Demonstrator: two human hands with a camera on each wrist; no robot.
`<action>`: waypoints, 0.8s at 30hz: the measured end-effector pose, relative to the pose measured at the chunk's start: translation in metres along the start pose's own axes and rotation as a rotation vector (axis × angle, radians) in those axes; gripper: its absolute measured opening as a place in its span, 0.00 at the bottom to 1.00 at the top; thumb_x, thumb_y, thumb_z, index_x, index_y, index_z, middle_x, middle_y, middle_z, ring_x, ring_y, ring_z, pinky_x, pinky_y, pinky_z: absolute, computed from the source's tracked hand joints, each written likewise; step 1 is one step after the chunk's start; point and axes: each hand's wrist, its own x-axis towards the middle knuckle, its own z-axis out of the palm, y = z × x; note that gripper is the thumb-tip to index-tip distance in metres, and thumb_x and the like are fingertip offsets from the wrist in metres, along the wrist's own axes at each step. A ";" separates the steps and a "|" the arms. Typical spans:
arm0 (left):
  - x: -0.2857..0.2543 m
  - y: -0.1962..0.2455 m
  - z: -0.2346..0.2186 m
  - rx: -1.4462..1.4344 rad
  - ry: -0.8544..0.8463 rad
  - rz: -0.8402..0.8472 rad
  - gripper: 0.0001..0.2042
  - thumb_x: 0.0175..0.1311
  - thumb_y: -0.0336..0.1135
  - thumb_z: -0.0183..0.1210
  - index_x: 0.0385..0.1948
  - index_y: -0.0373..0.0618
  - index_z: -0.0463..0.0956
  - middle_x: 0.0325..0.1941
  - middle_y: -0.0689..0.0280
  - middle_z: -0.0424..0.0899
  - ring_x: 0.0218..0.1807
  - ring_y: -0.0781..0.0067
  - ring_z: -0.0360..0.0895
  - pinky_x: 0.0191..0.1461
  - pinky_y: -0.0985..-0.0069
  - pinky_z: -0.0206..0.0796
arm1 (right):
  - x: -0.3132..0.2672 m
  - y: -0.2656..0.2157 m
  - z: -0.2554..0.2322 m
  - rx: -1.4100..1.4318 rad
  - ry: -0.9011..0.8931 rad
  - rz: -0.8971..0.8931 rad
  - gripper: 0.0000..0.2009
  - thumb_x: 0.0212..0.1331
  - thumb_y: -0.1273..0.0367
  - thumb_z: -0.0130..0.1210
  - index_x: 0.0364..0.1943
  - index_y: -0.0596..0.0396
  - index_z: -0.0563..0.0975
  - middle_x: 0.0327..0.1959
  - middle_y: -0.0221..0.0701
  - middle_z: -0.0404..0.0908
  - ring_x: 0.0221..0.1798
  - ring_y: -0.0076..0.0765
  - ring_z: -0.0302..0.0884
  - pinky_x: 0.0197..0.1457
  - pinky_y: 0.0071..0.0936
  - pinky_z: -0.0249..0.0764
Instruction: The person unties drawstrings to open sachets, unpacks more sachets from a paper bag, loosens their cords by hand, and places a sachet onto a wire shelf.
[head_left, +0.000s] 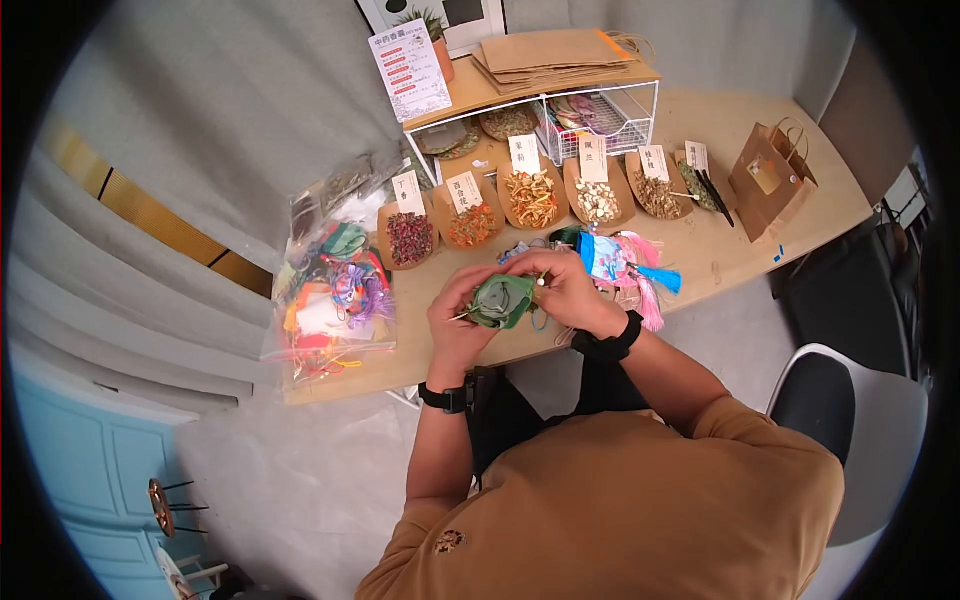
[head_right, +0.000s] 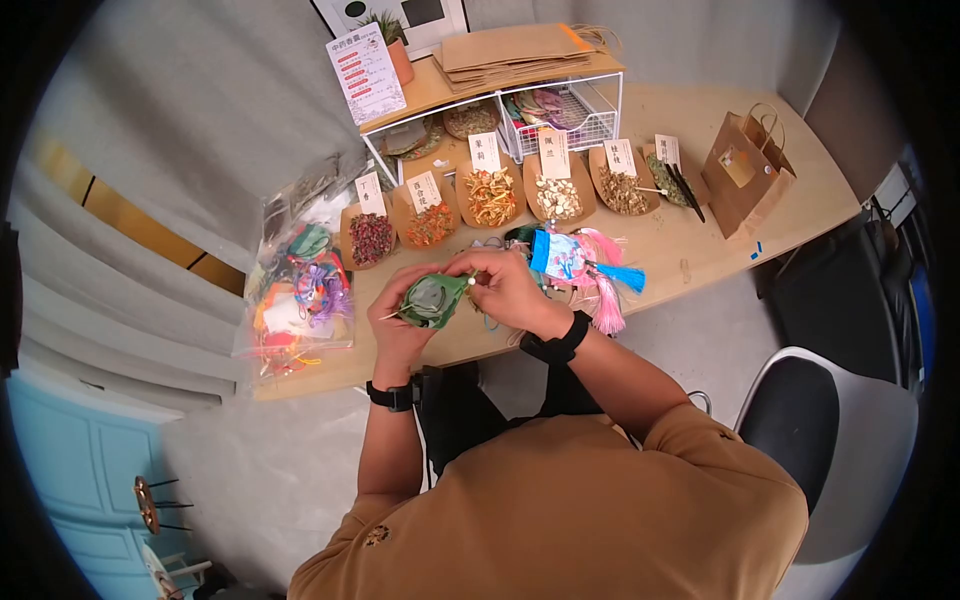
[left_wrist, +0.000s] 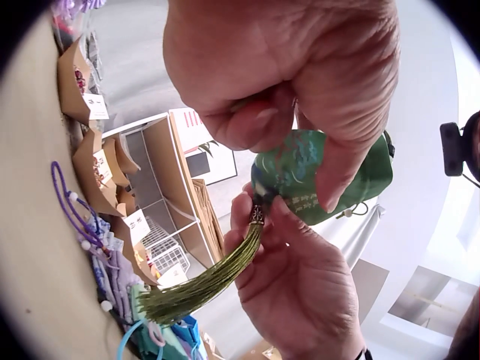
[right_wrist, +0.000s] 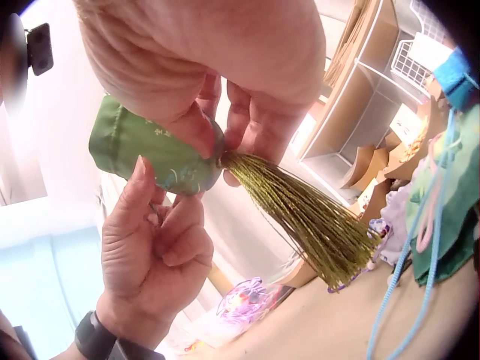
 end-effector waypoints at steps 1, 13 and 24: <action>0.000 0.000 0.000 0.019 0.011 -0.023 0.24 0.40 0.21 0.71 0.44 0.39 0.75 0.47 0.58 0.80 0.51 0.69 0.77 0.54 0.74 0.70 | -0.001 -0.002 0.000 0.010 0.000 0.016 0.19 0.43 0.88 0.46 0.38 0.59 0.80 0.39 0.30 0.81 0.33 0.21 0.77 0.29 0.17 0.70; -0.016 0.006 -0.008 0.130 0.061 -0.206 0.22 0.39 0.19 0.69 0.41 0.37 0.76 0.39 0.64 0.82 0.42 0.74 0.79 0.47 0.78 0.71 | -0.020 -0.023 0.006 -0.115 0.019 -0.069 0.11 0.47 0.83 0.55 0.36 0.59 0.79 0.34 0.37 0.80 0.31 0.33 0.79 0.30 0.25 0.74; -0.063 -0.006 0.001 -0.356 0.005 -0.526 0.14 0.59 0.30 0.63 0.45 0.36 0.75 0.38 0.68 0.81 0.38 0.83 0.76 0.42 0.82 0.68 | -0.081 -0.018 0.002 0.214 -0.117 0.307 0.12 0.58 0.72 0.57 0.20 0.58 0.69 0.13 0.26 0.71 0.17 0.19 0.71 0.20 0.21 0.62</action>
